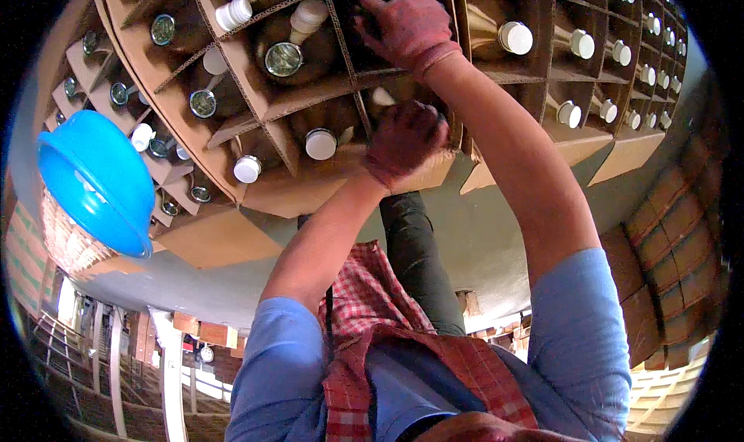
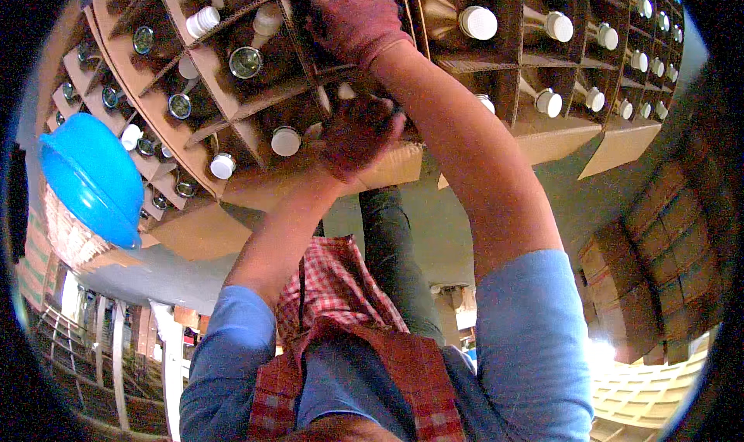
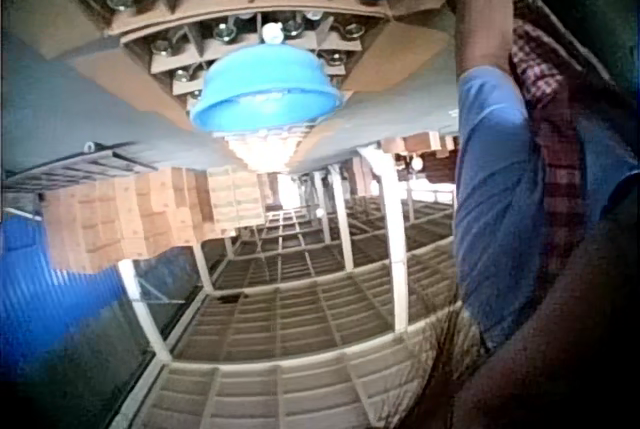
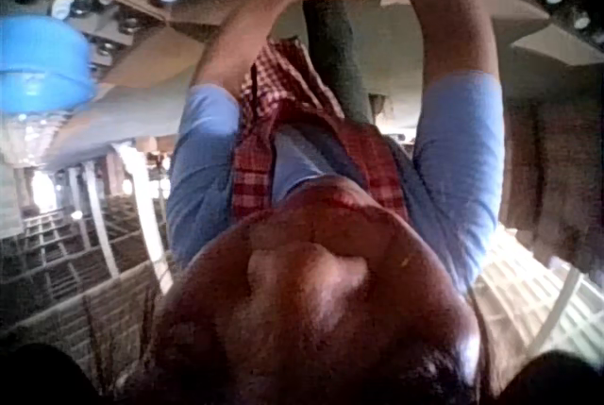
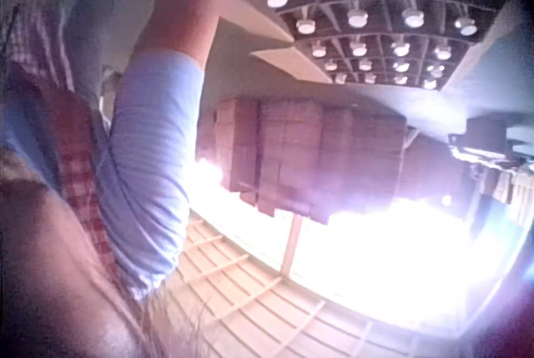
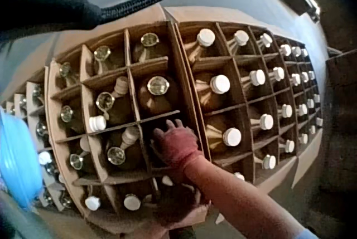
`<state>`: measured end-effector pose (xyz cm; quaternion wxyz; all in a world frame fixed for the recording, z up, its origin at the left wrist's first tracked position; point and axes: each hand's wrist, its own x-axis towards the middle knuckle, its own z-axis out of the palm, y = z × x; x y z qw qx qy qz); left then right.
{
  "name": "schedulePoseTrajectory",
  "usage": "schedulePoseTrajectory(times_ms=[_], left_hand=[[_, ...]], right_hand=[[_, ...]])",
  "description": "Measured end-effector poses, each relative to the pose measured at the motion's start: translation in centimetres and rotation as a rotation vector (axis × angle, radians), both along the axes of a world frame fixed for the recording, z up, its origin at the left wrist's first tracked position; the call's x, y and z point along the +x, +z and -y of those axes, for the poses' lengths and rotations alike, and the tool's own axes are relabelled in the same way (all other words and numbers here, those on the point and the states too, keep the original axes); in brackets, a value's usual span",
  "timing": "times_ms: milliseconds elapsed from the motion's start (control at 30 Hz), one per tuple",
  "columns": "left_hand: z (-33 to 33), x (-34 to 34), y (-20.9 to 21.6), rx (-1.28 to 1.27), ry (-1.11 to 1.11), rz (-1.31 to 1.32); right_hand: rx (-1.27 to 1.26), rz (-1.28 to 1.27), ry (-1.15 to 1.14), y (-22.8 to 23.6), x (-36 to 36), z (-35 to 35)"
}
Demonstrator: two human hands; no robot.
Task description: The person repeatedly picks white bottle caps from a blue bowl and screws them onto glass bottles arranged in cardboard trays. The person works across multiple trays, moving the bowl as needed to continue capping bottles.
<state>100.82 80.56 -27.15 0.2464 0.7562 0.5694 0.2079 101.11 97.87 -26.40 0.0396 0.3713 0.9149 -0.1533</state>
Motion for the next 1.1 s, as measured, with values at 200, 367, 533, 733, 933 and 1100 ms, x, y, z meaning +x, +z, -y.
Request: schedulePoseTrajectory(times_ms=[200,367,533,733,933,1100], left_hand=[[-0.5,2.1,-1.3,0.081,0.093,0.019],[-0.1,1.0,-1.0,0.073,-0.055,-0.097],[-1.1,0.7,-2.5,0.048,-0.109,-0.146],[-1.3,-0.4,-1.8,0.111,0.102,-0.026],[1.0,-15.9,6.2,0.013,0.517,-0.078],[1.0,-24.2,2.8,-0.239,0.531,-0.677]], right_hand=[[-0.099,0.1,-0.002,0.1,-0.4,0.0],[0.0,0.052,-0.021,-0.3,0.1,-0.2],[-0.003,0.052,-0.078,-0.6,0.0,0.3],[0.086,0.02,0.048,1.9,-1.2,1.1],[-0.01,0.299,0.262,3.8,-6.4,2.8],[0.263,0.564,0.342,0.2,-8.9,4.8]])
